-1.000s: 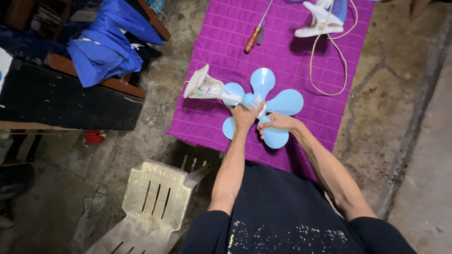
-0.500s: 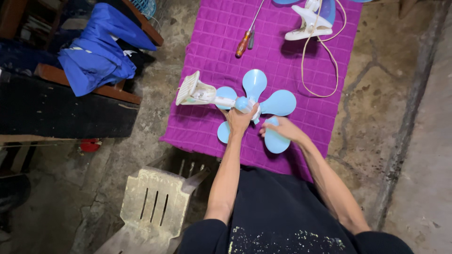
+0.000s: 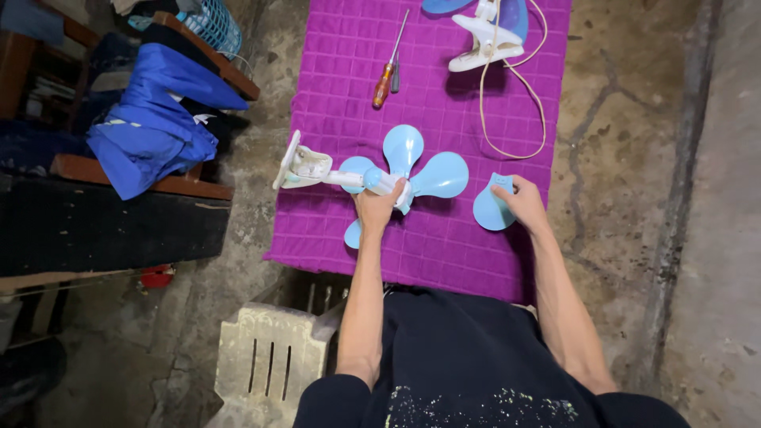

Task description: The person disassembles a small electric fan on a purple mat. They remove the fan blades one by one, then detach the front grille and motor housing, and finally use a screwdriver to loosen a screw on the fan's neck.

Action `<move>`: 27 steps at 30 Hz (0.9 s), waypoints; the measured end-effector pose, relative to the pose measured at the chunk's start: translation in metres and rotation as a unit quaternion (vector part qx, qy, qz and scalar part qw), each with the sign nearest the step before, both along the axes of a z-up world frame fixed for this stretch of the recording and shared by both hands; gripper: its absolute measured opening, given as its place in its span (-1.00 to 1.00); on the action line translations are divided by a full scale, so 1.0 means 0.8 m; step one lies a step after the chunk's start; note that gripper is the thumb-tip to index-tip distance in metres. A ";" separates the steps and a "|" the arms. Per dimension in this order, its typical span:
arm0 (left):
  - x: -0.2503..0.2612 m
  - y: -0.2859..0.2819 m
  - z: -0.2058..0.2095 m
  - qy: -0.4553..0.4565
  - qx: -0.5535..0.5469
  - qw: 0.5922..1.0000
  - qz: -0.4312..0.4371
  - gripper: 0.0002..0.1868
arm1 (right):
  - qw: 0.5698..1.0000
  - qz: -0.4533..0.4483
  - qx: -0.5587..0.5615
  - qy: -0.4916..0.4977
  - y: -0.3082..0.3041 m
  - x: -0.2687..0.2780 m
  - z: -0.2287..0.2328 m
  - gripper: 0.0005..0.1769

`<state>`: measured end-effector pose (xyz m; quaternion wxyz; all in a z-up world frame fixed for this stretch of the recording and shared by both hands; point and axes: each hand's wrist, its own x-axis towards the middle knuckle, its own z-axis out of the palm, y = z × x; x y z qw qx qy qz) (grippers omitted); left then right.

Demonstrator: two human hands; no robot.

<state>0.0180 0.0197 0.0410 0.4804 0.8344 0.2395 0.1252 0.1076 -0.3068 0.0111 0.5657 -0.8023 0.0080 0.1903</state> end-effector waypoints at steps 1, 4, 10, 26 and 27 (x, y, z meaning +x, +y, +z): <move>0.002 0.004 0.003 0.012 0.010 1.000 -0.010 -0.46 | 0.997 -0.004 -0.053 -0.055 0.002 0.002 0.001 -0.47; -0.001 0.022 0.017 0.049 0.011 0.998 -0.048 -0.42 | 0.929 -0.026 -0.265 -0.257 0.025 -0.005 0.020 -0.23; -0.008 0.067 0.051 0.070 -0.040 0.989 -0.122 -0.40 | 0.966 0.058 -0.126 -0.220 0.110 -0.021 0.094 -0.45; 0.016 0.117 0.089 0.060 -0.006 0.935 -0.348 -0.37 | 0.941 0.306 -0.013 0.146 0.196 -0.055 0.099 -0.43; 0.024 0.118 0.082 0.056 -0.007 0.935 -0.351 -0.37 | 0.949 0.282 -0.001 0.138 0.199 -0.057 0.092 -0.45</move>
